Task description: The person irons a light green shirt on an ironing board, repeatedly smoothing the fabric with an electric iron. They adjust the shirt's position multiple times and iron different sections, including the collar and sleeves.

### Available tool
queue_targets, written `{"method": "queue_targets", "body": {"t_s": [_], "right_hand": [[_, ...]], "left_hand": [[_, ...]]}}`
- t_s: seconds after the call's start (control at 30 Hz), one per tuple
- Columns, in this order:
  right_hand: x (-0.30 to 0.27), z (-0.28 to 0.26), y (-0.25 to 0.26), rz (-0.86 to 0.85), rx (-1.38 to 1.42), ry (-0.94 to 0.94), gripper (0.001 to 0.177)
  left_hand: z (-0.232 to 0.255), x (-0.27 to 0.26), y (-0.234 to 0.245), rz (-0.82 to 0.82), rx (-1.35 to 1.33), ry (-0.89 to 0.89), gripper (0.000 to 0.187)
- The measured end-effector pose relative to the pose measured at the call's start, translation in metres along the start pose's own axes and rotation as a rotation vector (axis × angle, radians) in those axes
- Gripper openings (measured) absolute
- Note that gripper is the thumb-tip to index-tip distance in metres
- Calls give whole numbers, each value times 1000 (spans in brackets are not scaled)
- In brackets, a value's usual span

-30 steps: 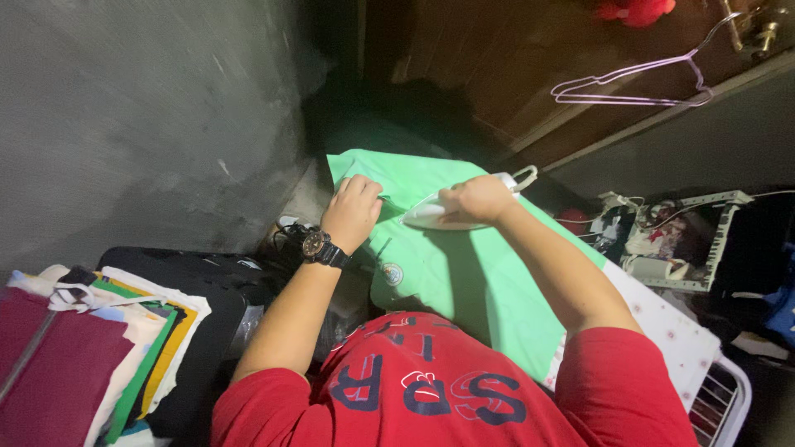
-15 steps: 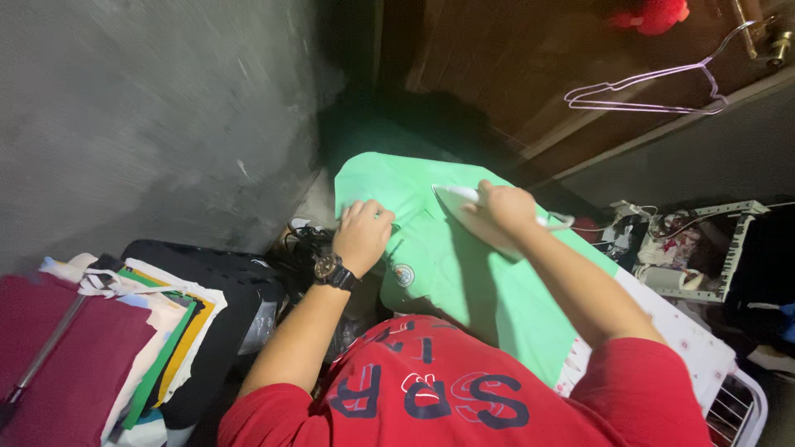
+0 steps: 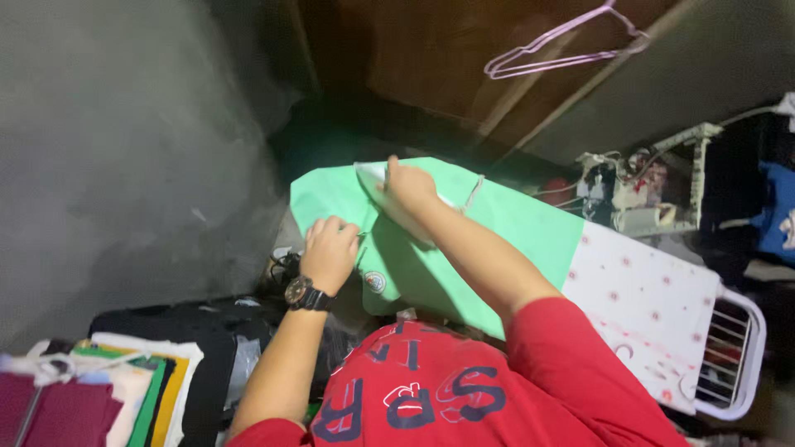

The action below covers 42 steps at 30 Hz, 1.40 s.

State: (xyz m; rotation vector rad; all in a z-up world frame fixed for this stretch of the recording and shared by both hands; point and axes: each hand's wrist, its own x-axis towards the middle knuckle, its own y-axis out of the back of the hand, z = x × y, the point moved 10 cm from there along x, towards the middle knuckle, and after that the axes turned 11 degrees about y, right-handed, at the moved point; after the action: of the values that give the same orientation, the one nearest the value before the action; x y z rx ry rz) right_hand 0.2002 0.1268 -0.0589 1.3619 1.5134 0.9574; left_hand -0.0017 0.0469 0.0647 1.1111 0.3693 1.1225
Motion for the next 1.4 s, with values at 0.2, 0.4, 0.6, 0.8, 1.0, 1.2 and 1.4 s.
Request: {"method": "queue_targets", "body": {"t_s": [0.2,0.4,0.6,0.8,1.0,1.2,1.4], "right_hand": [[-124,25,20,-71,-38,26,42],[-179,120,76,-85,-86,-251,44],[-144,143,97,-137,-176,-208,47],[-111,75,65,-278,-134,97,44],[-26,56,62,64,-77,-34,50],[-22,71,49,29,54,-227,51],[-139,167,73,156,102,-556,51]], "left_hand": [[0,9,2,-43,-7,12,13],[0,16,4,-46,-1,-13,13],[-3,18,-7,-81,-3,-7,13],[-8,20,-7,-74,-28,-2,12],[-12,19,-12,-106,18,18,12],[-6,20,-17,-130,59,27,12],[3,22,-27,-121,64,16,13]]}}
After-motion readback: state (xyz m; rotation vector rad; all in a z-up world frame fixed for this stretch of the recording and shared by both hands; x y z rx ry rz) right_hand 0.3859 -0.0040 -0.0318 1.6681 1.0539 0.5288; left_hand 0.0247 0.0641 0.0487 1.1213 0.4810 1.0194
